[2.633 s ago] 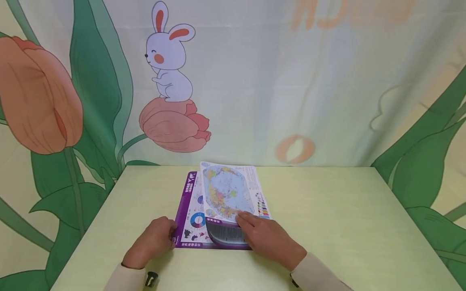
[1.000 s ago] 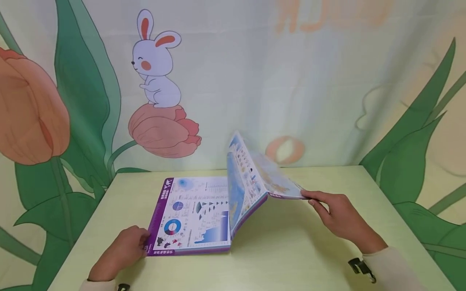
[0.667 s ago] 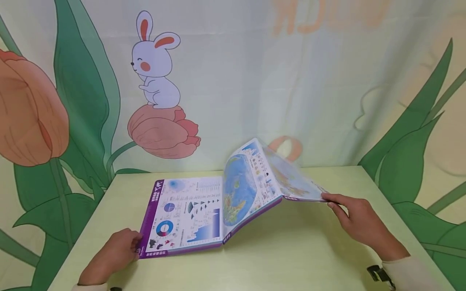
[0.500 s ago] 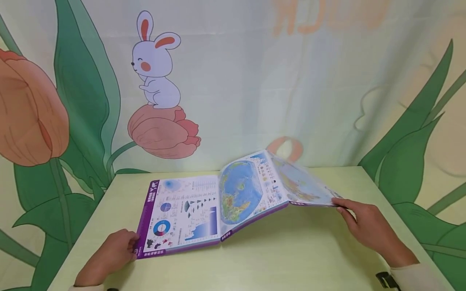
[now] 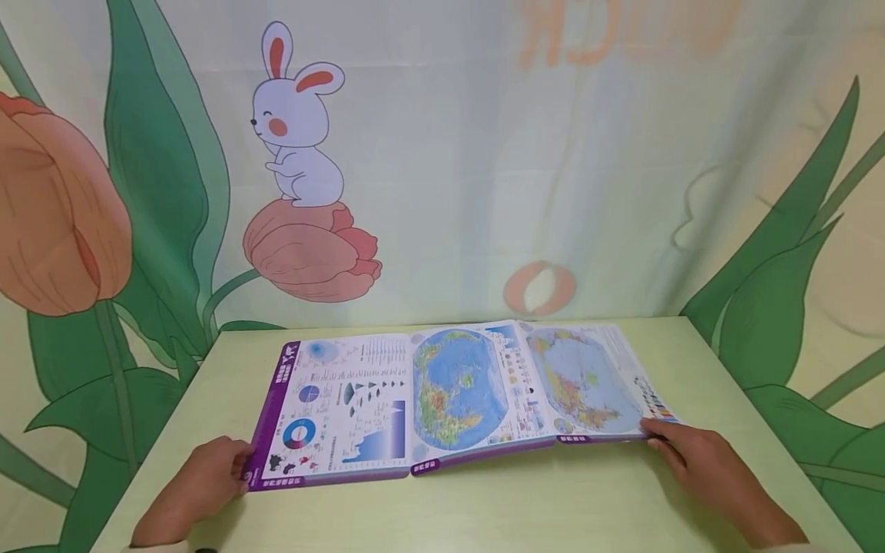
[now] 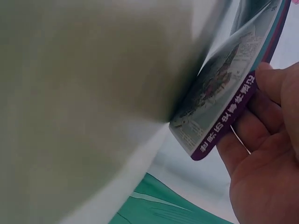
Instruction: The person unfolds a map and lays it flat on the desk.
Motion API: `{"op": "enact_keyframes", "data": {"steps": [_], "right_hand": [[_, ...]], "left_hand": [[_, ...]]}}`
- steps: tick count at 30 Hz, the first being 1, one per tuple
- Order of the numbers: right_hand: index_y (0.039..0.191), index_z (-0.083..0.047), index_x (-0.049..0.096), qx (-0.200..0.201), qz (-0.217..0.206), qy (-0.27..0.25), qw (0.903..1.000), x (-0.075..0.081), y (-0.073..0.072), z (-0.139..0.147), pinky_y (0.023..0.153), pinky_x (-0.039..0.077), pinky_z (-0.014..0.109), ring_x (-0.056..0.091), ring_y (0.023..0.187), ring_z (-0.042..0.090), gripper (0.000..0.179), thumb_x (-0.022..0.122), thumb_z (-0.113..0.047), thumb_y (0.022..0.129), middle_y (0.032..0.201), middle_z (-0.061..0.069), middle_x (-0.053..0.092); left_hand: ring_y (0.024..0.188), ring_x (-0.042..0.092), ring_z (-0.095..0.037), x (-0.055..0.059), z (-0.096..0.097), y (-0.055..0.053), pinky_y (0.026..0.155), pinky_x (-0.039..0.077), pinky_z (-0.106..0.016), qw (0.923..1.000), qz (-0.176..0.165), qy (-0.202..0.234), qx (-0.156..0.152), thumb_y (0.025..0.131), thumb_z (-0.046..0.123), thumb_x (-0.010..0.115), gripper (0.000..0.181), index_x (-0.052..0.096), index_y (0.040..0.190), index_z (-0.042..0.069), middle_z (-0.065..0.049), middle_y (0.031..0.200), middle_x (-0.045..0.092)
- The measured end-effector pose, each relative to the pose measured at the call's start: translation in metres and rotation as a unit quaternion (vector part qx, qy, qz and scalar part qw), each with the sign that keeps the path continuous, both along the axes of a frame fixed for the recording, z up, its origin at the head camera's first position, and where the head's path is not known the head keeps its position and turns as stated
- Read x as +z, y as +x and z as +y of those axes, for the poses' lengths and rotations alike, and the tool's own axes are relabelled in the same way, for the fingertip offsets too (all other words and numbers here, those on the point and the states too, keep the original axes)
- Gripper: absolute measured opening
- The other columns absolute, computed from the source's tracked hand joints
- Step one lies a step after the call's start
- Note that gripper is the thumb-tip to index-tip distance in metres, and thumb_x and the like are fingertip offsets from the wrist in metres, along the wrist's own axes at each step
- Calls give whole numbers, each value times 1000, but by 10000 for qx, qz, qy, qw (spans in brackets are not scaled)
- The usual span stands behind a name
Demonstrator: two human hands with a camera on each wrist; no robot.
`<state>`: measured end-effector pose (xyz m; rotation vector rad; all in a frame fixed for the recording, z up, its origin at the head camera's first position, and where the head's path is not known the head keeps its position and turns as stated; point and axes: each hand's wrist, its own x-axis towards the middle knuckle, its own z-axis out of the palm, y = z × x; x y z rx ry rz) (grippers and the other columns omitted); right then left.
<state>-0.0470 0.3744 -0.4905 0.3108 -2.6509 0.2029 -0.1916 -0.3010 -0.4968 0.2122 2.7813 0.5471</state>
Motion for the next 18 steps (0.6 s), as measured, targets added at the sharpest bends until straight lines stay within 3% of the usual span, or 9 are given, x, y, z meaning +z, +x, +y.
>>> {"op": "enact_keyframes", "data": {"steps": [6,10,14,16,18], "right_hand": [[114,-12,80,-87,-703,36,9975,3,6,-5,75,62,44,78,88,25,30,86,-11,85,106,4,81],[116,-12,81,-264,-1122,-116,9933,12,9,-7,83,61,50,78,96,29,28,84,-17,89,111,8,81],[113,-14,82,-322,-456,-54,9984,23,11,-9,78,60,50,77,88,28,30,87,-17,84,108,7,82],[114,-14,81,-351,-66,-83,9993,28,8,-12,76,60,51,77,89,29,31,86,-18,83,109,8,82],[120,-13,78,-450,42,-199,9988,34,4,-17,77,59,54,77,96,34,37,85,-25,86,116,12,80]], "left_hand": [[92,60,-23,-3,-5,0,93,57,-53,9998,187,-66,-89,89,-7,75,46,62,131,-18,-15,106,67],[90,58,-23,-4,-5,0,91,57,-52,9997,133,-203,-8,92,-4,74,42,63,131,-16,-14,104,66],[95,60,-32,4,4,3,93,57,-56,9987,171,-449,187,98,18,75,54,58,138,-14,-23,111,63],[109,59,-45,10,13,6,97,55,-63,9978,357,-477,303,99,38,74,75,48,149,-12,-33,127,57],[129,48,-57,16,24,9,100,50,-72,9966,575,-441,380,97,59,68,98,33,160,-8,-39,148,42]]}}
